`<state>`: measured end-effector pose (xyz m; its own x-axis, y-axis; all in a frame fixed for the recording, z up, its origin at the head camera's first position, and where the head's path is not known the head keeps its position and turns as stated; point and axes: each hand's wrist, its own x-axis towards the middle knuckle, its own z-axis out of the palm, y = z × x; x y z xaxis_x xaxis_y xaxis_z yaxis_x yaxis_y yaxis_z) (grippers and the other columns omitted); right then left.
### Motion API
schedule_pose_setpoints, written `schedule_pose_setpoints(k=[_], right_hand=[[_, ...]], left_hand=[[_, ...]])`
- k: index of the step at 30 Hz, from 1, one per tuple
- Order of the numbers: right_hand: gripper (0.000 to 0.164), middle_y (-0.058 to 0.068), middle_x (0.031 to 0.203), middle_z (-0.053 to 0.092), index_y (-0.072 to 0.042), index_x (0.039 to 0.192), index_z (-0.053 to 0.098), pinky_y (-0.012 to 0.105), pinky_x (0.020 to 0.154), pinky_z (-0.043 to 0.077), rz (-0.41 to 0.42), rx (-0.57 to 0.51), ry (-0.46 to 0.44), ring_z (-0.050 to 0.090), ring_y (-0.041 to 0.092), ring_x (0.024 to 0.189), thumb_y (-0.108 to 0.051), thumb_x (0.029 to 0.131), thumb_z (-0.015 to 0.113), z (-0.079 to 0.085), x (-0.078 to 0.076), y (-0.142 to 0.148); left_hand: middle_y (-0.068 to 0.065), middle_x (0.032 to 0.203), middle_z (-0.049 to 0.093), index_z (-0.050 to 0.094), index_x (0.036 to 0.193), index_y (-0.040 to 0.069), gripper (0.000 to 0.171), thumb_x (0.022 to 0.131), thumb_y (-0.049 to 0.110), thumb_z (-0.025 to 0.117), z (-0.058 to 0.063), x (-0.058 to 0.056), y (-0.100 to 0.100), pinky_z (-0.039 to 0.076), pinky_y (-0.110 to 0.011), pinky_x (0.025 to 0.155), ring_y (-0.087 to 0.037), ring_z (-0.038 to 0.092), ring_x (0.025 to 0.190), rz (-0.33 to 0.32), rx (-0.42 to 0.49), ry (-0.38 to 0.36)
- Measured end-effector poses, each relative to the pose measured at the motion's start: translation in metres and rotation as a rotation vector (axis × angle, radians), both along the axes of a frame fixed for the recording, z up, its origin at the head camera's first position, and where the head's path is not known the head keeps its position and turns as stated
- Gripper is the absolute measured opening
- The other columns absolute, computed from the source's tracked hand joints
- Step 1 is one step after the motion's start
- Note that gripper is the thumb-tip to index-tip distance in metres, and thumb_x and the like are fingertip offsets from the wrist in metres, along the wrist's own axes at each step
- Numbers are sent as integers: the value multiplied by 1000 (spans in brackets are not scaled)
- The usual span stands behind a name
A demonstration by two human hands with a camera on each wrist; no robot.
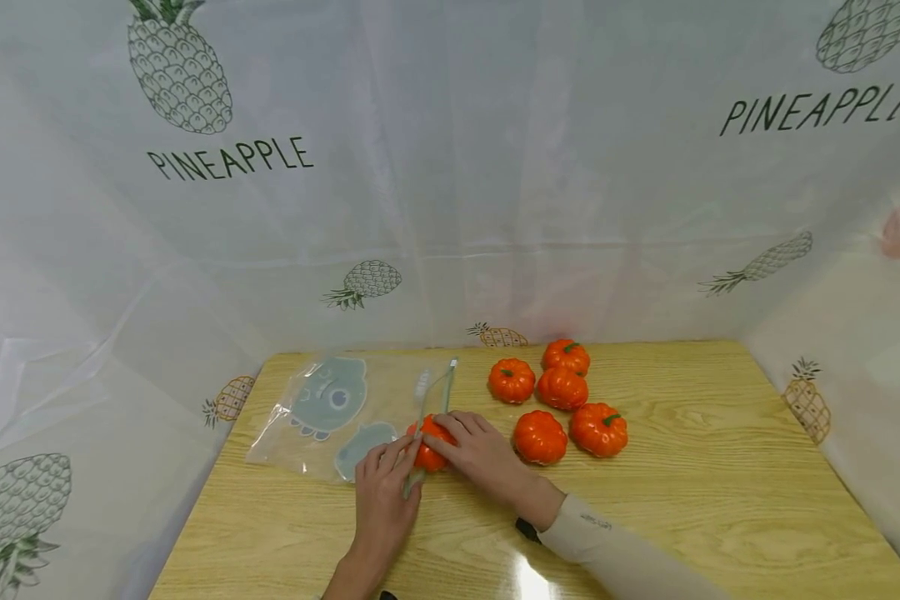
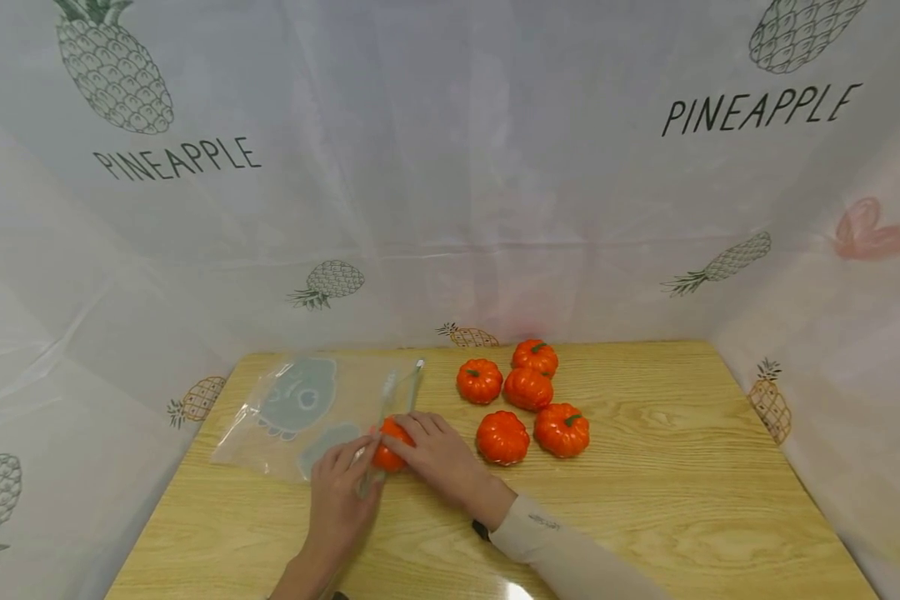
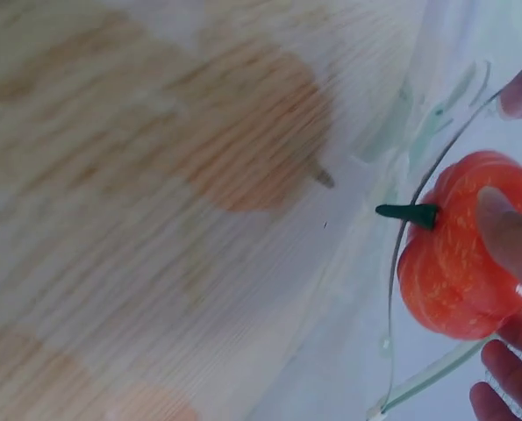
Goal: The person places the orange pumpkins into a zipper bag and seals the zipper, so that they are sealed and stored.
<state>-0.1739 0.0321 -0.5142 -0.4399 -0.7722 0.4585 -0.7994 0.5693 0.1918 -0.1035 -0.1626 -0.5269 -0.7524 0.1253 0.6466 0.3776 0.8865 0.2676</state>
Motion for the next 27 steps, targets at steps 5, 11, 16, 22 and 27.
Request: schedule_pose_setpoints(k=[5,11,16,22,27], right_hand=[[50,7,146,59,-21,142,64,39,112,48,6,6,-4,59,25,129,-13,95,78,2,2,-5],[45,4,144,61,-19,139,65,38,111,48,40,-12,-5,57,23,131,-14,96,76,-1,1,-10],[53,4,144,63,-13,141,64,37,110,49,-6,-44,-50,58,24,133,-30,93,82,-7,1,-14],[73,13,139,62,-7,146,56,45,109,49,-200,-129,-240,58,32,130,-48,90,82,-10,7,-17],[70,13,127,68,-3,144,57,49,106,50,-327,-200,-357,60,33,123,-49,94,77,-9,13,-19]], left_hand=[[-8,124,73,77,126,2,72,58,-9,96,0,0,-1,46,-50,87,-33,60,108,0,11,5],[-10,123,73,78,124,2,58,69,-15,82,-2,-2,-2,46,-51,84,-35,60,106,-14,53,34],[-11,123,74,78,123,1,61,66,-20,77,-2,-3,-1,46,-50,83,-36,60,105,-21,57,54],[-10,121,74,79,121,2,65,60,-22,79,1,-3,1,46,-50,82,-35,61,103,-33,57,82],[-9,123,74,78,122,2,71,55,-23,82,1,-2,2,44,-50,82,-33,60,103,-36,62,92]])
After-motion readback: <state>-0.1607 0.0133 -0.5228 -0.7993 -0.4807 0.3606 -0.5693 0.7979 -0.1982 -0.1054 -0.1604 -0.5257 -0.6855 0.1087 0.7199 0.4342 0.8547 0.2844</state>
